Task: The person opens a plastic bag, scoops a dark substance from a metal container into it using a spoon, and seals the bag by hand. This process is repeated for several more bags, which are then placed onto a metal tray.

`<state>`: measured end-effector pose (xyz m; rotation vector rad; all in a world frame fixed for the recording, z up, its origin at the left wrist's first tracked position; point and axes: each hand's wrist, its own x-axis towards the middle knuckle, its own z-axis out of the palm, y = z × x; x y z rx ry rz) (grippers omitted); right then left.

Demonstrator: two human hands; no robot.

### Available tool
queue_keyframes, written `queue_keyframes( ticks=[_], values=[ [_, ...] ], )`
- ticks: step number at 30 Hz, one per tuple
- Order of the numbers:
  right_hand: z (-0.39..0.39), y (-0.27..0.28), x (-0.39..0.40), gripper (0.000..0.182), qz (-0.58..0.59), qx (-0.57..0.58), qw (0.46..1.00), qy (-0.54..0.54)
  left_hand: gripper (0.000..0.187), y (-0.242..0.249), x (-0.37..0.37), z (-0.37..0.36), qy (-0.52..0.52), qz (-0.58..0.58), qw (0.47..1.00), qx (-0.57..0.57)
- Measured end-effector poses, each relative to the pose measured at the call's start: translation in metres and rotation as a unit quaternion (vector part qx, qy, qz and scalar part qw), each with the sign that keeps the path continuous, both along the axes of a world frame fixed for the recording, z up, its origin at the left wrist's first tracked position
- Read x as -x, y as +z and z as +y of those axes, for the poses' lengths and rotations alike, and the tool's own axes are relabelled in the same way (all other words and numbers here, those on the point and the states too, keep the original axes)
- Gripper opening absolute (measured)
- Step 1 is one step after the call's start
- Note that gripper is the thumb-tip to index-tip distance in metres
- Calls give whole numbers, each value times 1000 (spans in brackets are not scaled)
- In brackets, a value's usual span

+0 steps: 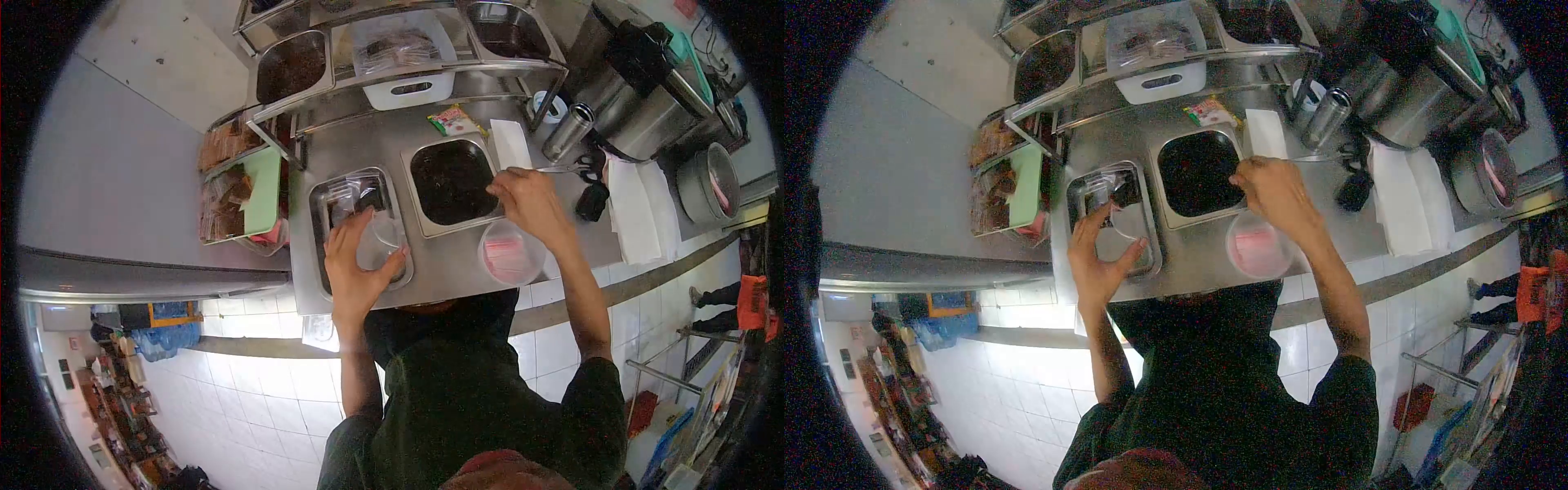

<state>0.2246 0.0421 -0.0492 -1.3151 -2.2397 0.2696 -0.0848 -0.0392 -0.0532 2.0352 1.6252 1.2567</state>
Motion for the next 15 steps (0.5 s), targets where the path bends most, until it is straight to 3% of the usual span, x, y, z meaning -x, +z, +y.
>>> queue_keyframes(
  ticks=[3,8,15],
  values=[
    [0,1,-5,16,9,92,996,8,66,0,-1,-2,8,1,1000,4],
    [11,-38,-43,18,125,194,973,13,67,-3,-4,0,7,5,1000,26],
    [6,-51,-60,23,324,406,853,-60,64,-7,-14,13,0,-3,1000,-7]
  ],
)
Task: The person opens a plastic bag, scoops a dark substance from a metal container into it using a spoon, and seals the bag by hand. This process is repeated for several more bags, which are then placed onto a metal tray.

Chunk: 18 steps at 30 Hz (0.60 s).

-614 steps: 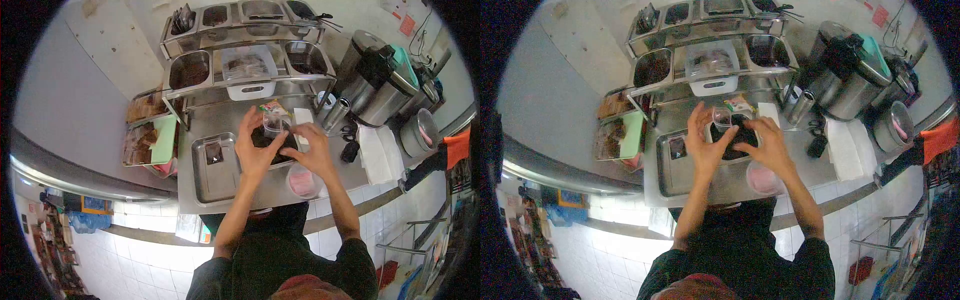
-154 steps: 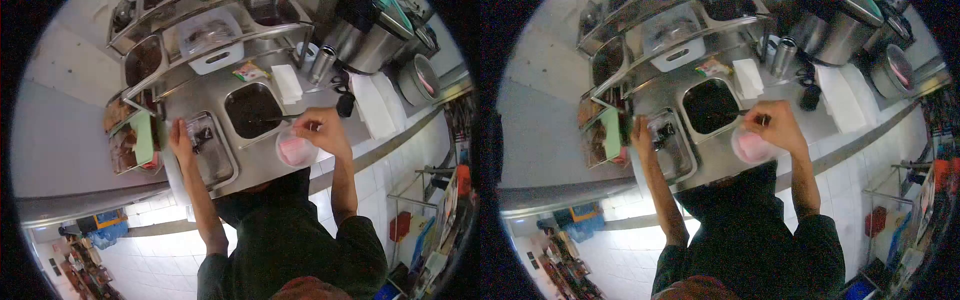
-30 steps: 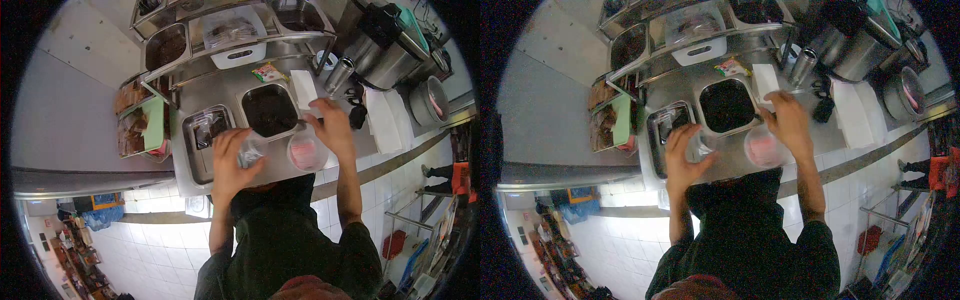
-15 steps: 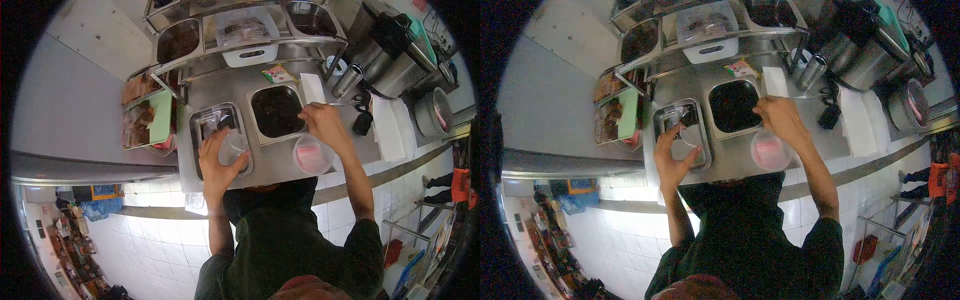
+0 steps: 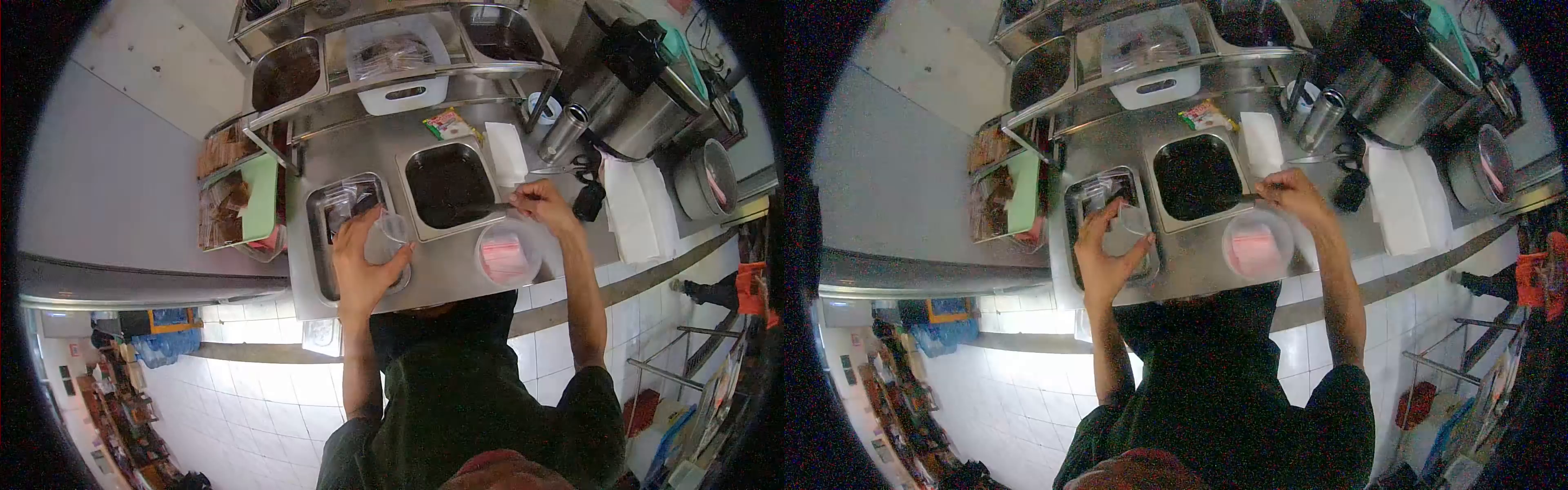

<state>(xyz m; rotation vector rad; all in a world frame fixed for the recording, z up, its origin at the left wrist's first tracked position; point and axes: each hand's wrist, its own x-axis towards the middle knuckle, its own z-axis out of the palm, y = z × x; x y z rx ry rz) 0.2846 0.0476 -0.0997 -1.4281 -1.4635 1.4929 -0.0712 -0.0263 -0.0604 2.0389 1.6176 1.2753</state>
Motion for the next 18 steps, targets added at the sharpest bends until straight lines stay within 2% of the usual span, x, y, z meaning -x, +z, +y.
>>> queue_keyframes(
  ticks=[3,6,12,16,18],
  values=[
    [-4,-4,-2,21,50,24,997,-52,62,1,-4,5,4,-9,1000,13],
    [-10,7,-4,21,83,0,992,-94,61,2,-5,12,-1,-16,1000,-13],
    [-17,33,-12,18,59,-58,991,-107,57,18,-19,24,9,-57,998,-31],
    [-25,20,-3,17,40,-71,987,-137,54,23,-23,29,15,-85,996,-10],
    [-27,10,-3,17,33,-50,989,-137,55,21,-22,32,24,-66,997,-44]
  ],
)
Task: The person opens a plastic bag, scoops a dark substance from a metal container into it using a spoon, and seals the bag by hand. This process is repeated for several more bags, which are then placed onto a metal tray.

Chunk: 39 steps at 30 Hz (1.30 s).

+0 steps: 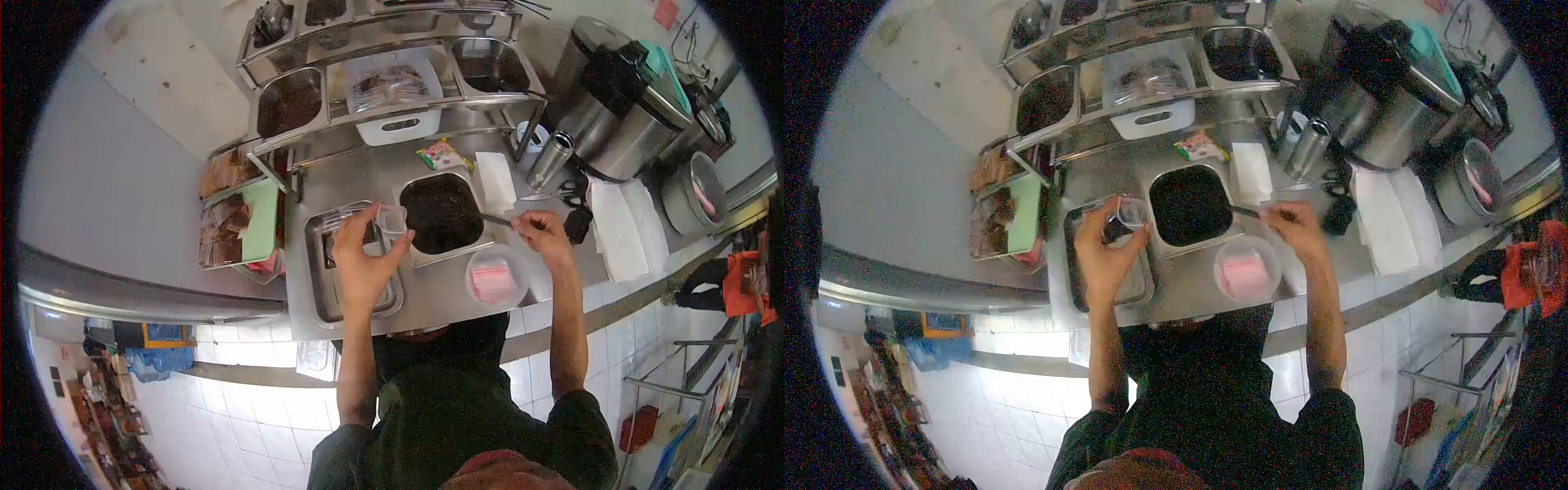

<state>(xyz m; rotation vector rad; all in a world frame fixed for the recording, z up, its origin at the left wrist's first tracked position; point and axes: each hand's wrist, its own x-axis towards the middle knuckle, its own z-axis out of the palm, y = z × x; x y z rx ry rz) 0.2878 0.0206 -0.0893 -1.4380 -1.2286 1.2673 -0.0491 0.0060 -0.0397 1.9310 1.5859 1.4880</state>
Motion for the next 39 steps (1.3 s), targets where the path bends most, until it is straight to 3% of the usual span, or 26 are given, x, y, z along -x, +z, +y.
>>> queue_keyframes(
  ticks=[6,17,29,39],
  values=[
    [4,-11,-15,16,46,-4,999,-14,55,-11,-1,17,23,-9,999,-24],
    [15,118,1,19,41,-127,991,-12,52,-9,-46,36,-25,-34,999,-12],
    [8,131,9,21,-102,-194,976,8,49,-3,-58,41,-34,-40,997,-56],
    [2,151,7,17,-131,-229,964,19,56,1,-59,41,-40,-46,997,-53]
  ],
)
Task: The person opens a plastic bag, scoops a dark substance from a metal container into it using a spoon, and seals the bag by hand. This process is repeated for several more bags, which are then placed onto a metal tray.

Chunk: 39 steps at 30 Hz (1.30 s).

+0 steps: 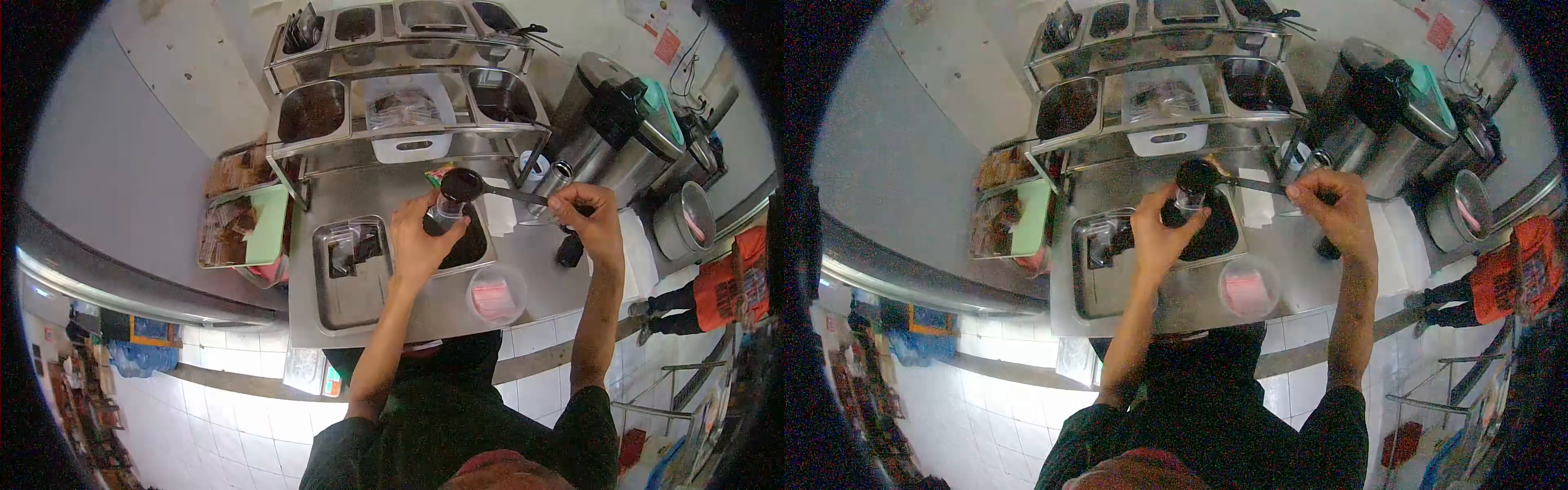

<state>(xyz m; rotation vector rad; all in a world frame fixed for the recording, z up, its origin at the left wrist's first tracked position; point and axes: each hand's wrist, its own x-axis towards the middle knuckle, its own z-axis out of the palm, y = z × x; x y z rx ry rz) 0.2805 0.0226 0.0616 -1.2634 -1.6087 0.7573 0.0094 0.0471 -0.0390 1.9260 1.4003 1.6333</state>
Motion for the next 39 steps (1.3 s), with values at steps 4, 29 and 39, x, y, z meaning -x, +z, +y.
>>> queue_keyframes(
  ticks=[4,29,39],
  values=[
    [-4,8,3,16,-13,-14,1000,-8,54,0,-2,1,-3,-23,1000,-14],
    [-31,30,28,12,-220,-209,951,-63,56,-1,-7,1,-16,-77,997,1],
    [-39,21,34,18,-219,-246,941,-75,54,1,-8,1,-12,-79,997,-15]
  ],
)
